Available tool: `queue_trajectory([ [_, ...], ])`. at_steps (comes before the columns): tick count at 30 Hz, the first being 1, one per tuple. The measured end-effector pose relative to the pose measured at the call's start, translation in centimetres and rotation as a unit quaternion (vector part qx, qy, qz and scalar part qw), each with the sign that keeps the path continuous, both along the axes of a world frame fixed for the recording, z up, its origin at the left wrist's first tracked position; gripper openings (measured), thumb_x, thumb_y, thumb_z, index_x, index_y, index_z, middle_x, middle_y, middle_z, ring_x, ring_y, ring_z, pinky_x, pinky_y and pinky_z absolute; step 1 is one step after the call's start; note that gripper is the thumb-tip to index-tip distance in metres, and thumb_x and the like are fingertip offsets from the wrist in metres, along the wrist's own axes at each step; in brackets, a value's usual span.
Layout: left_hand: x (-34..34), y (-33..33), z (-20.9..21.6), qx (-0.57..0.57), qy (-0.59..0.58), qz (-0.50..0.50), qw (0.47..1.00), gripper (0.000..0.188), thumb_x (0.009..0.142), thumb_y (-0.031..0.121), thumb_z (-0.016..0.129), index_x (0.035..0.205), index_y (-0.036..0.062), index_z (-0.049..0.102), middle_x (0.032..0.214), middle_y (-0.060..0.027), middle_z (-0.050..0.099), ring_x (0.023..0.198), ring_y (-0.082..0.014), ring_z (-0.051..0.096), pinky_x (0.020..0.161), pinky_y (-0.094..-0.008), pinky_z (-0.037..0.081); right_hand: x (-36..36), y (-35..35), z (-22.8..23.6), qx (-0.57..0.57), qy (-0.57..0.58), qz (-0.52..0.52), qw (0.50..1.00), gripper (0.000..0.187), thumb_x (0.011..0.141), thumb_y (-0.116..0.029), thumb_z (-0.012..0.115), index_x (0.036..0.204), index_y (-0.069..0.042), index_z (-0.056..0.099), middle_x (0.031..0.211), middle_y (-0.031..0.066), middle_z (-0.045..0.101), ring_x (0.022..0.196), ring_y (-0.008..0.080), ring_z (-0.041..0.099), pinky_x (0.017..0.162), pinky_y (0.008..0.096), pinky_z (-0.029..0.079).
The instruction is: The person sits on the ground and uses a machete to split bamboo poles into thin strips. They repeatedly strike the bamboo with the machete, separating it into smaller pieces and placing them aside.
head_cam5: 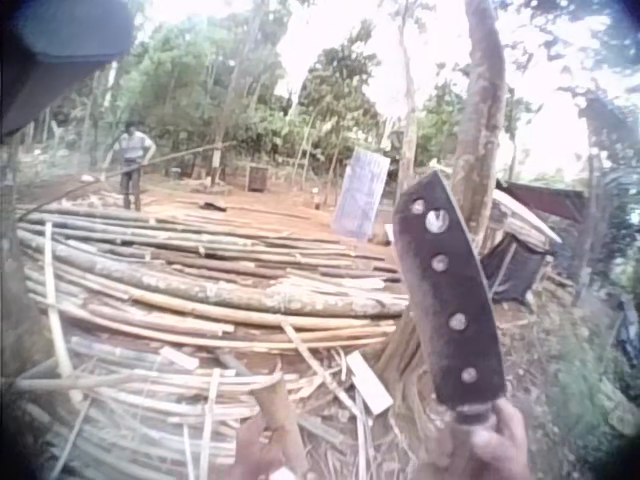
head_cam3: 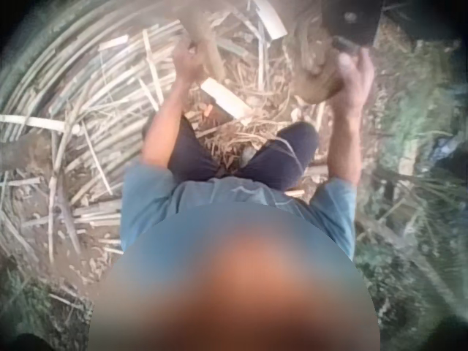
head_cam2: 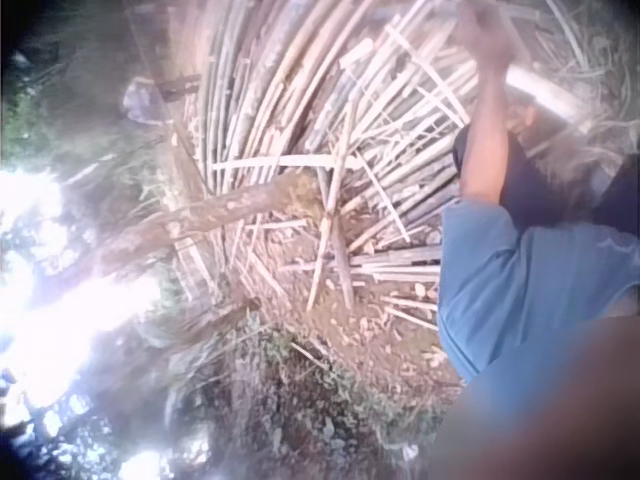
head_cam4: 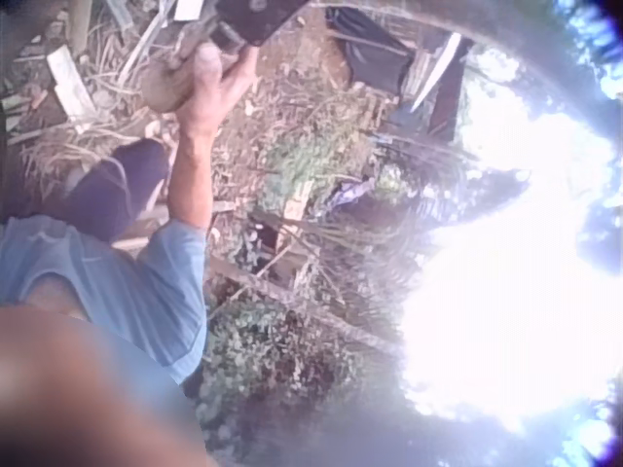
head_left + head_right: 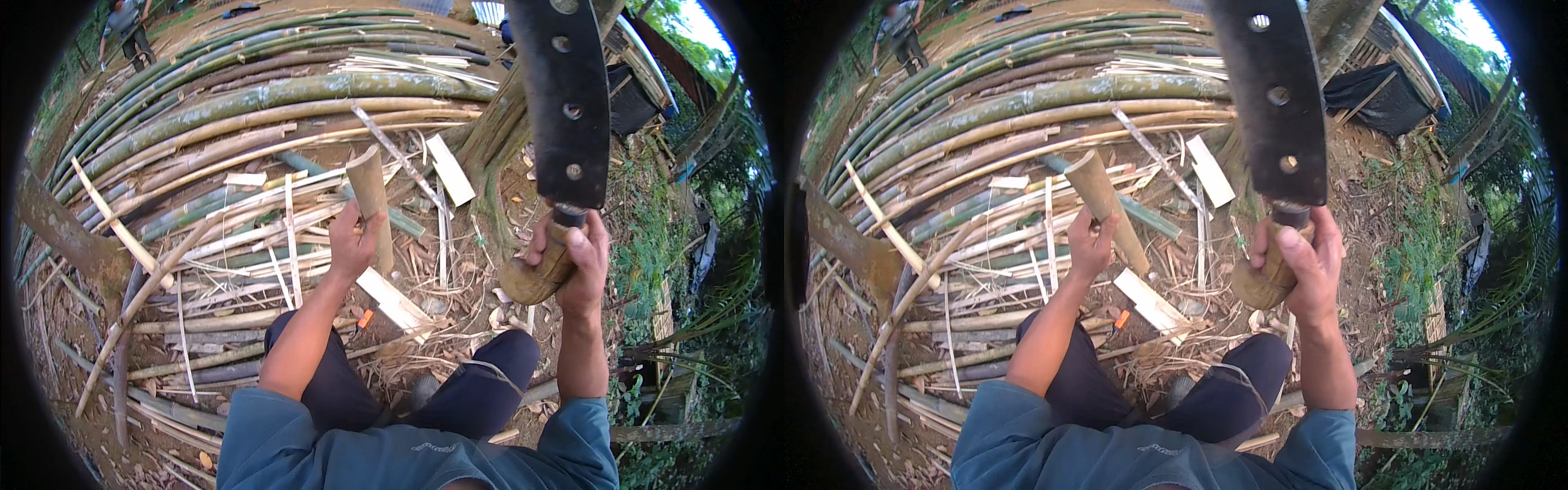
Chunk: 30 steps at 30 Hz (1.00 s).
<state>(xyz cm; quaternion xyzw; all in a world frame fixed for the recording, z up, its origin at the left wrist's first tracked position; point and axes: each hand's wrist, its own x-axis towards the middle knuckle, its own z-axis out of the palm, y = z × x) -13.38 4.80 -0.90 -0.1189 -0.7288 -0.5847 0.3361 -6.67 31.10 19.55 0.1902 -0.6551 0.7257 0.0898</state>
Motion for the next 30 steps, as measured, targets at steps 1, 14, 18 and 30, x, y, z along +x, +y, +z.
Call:
queue_trajectory([
  [1, -0.2, -0.3, -0.2, 0.01, -0.005, 0.0, 1.0, 0.021, 0.093, 0.018, 0.068, 0.106, 0.0018, 0.064, 0.082, -0.0102, 0.065, 0.069, -0.02, 0.062, 0.065, -0.0325, 0.049, -0.1, 0.0, -0.2, 0.013, -0.013, -0.013, 1.0, 0.044, 0.092, -0.029, 0.063, 0.12, 0.003, 0.051, 0.074, 0.0111, 0.057, 0.059, 0.0155, 0.056, 0.057, 0.0277, 0.048],
  [14, -1.7, -0.5, -1.9, -0.029, 0.006, 0.012, 1.0, 0.023, 0.091, 0.024, 0.072, 0.093, 0.0019, 0.063, 0.075, -0.0113, 0.062, 0.066, -0.0246, 0.064, 0.06, -0.0346, 0.049, 0.6, -1.8, -1.8, 0.067, -0.028, -0.077, 0.994, 0.025, 0.1, -0.02, 0.059, 0.114, 0.0, 0.053, 0.071, 0.0076, 0.057, 0.058, 0.0128, 0.055, 0.055, 0.0253, 0.046],
  [18, -2.0, -1.4, -2.0, -0.02, -0.037, 0.014, 0.999, 0.025, 0.091, 0.025, 0.072, 0.09, 0.0016, 0.063, 0.074, -0.0115, 0.062, 0.063, -0.0251, 0.063, 0.058, -0.035, 0.048, 0.4, -2.0, -1.3, 0.088, -0.011, -0.075, 0.993, 0.026, 0.101, -0.022, 0.056, 0.113, 0.0, 0.051, 0.072, 0.0096, 0.056, 0.058, 0.0144, 0.055, 0.054, 0.0262, 0.047],
  [30, -3.1, -1.1, -3.1, -0.077, -0.064, -0.007, 0.995, 0.028, 0.091, 0.025, 0.073, 0.104, 0.0009, 0.066, 0.081, -0.0106, 0.067, 0.069, -0.0201, 0.064, 0.064, -0.0339, 0.05, -0.1, -5.4, -2.7, 0.256, -0.043, -0.084, 0.962, 0.034, 0.097, -0.028, 0.064, 0.114, 0.001, 0.056, 0.07, 0.0049, 0.064, 0.059, 0.01, 0.06, 0.054, 0.0279, 0.047],
])
